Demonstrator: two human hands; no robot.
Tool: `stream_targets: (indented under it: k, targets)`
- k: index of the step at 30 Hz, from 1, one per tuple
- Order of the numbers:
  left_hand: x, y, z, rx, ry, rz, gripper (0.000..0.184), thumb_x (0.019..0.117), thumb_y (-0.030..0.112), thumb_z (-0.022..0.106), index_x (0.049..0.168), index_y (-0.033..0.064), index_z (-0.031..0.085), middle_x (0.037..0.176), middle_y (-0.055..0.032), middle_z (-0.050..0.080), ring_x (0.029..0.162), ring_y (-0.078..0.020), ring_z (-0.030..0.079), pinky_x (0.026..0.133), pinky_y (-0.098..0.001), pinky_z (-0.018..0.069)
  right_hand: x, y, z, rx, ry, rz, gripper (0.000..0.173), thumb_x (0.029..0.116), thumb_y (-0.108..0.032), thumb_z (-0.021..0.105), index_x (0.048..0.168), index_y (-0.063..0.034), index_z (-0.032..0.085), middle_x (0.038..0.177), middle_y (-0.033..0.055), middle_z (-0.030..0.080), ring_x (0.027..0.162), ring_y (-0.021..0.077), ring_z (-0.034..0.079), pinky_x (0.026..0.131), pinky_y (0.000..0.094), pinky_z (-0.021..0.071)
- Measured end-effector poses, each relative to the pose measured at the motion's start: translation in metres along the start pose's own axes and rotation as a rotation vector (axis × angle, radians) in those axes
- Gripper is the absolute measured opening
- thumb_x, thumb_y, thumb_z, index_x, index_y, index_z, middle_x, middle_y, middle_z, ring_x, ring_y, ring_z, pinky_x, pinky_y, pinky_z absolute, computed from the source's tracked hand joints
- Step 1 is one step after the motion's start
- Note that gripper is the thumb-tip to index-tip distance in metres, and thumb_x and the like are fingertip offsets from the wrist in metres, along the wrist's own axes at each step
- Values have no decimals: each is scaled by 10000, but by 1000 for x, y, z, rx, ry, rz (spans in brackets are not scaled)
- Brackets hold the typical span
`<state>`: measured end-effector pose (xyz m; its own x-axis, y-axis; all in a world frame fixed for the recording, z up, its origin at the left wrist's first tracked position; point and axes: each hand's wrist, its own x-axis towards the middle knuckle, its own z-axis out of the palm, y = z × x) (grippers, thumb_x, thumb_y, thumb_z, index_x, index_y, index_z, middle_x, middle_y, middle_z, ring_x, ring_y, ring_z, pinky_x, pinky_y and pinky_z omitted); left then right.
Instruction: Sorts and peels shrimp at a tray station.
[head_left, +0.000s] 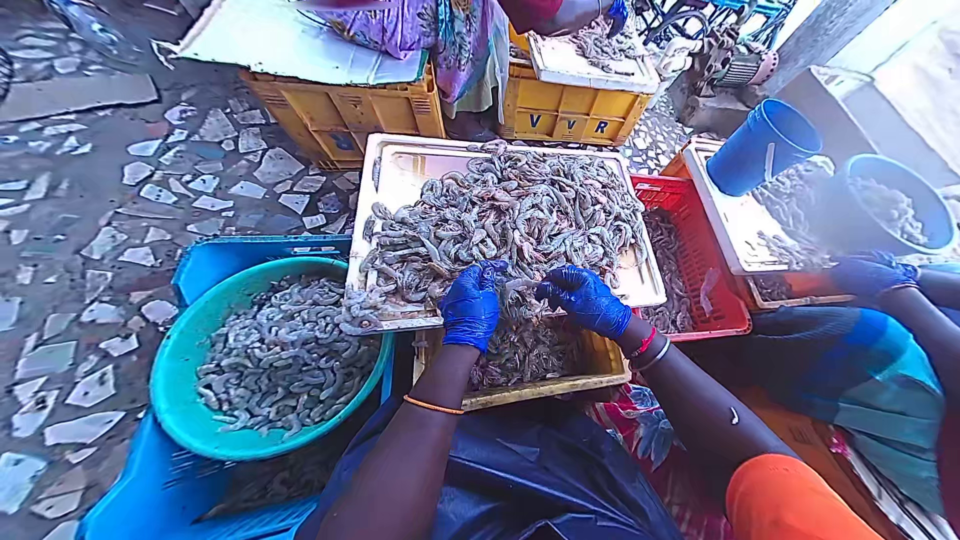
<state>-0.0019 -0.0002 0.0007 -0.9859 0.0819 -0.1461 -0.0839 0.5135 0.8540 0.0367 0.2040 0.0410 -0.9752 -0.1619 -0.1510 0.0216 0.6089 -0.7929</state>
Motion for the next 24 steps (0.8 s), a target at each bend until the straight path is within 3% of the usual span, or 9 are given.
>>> stream_targets:
  k: [3, 5, 8, 13, 15, 16, 17, 19, 24]
  targets:
    - [3, -11, -3, -127, -215, 306, 406, 1049, 164, 534, 1450, 182, 593, 1443, -43, 609, 1332, -224, 554, 1132, -496, 408, 0, 1, -1, 73, 17, -49, 215, 1030, -222, 601, 1001, -55, 733, 803, 11, 678, 705, 71, 618, 707, 284, 542]
    - [-1, -9, 0, -238, -368, 347, 339, 1020, 101, 577, 1351, 73, 645, 1372, -122, 628, 1295, -237, 564, 1126, -458, 422, 1, -1, 2, 88, 29, -82, 212, 1019, -221, 622, 965, -47, 732, 798, -1, 668, 711, 49, 611, 710, 258, 536]
    - [-4, -3, 4, -29, -380, 289, 250, 1031, 165, 595, 1177, -3, 709, 1249, -231, 636, 1220, -373, 584, 1056, -574, 445, 1, -1, 6, 102, 46, -68, 228, 1023, -219, 606, 924, -48, 721, 813, 0, 674, 709, 48, 601, 699, 256, 519]
    - [-3, 4, -3, 331, -236, 179, 314, 1057, 262, 561, 1230, 49, 714, 1333, -253, 604, 1270, -466, 548, 999, -685, 432, -1, -7, 2, 523, 88, -12, 279, 1055, -165, 488, 876, -63, 676, 710, -33, 664, 554, 21, 530, 549, 200, 463]
    - [0, -1, -8, 279, -249, 167, 345, 1065, 304, 554, 1209, 35, 717, 1299, -249, 624, 1256, -441, 566, 1010, -667, 432, -2, -10, -11, 297, 16, -24, 279, 1058, -212, 500, 928, -71, 704, 769, -17, 700, 637, 52, 613, 630, 236, 529]
    - [1, -3, -10, 230, -273, 168, 351, 1070, 296, 540, 1168, 6, 715, 1241, -244, 642, 1212, -418, 592, 1005, -643, 448, -3, -10, -15, 16, -27, -6, 276, 1062, -283, 536, 1035, -97, 738, 886, -5, 734, 776, 85, 673, 753, 297, 564]
    - [1, -5, -9, 165, -291, 175, 347, 1075, 274, 532, 1111, -21, 711, 1163, -237, 661, 1144, -391, 626, 982, -612, 476, -2, -7, -15, -269, -37, 8, 313, 1040, -384, 580, 1172, -156, 749, 1046, 20, 744, 955, 149, 695, 885, 407, 552]
    - [-3, -2, -6, -18, -310, 146, 315, 1084, 217, 514, 1095, -40, 695, 1096, -215, 673, 1071, -315, 646, 982, -525, 489, 3, 0, -7, -518, 5, 16, 463, 971, -494, 654, 1335, -210, 676, 1206, 85, 703, 1097, 271, 666, 950, 554, 501]
    - [-15, 12, -2, -498, -328, 106, 378, 1093, 145, 447, 1425, -8, 542, 1416, -140, 595, 1300, -137, 559, 1112, -327, 442, 3, -4, 12, -65, -89, 24, 418, 1043, -347, 563, 1381, -110, 627, 1384, 107, 630, 1318, 231, 560, 1125, 465, 426]
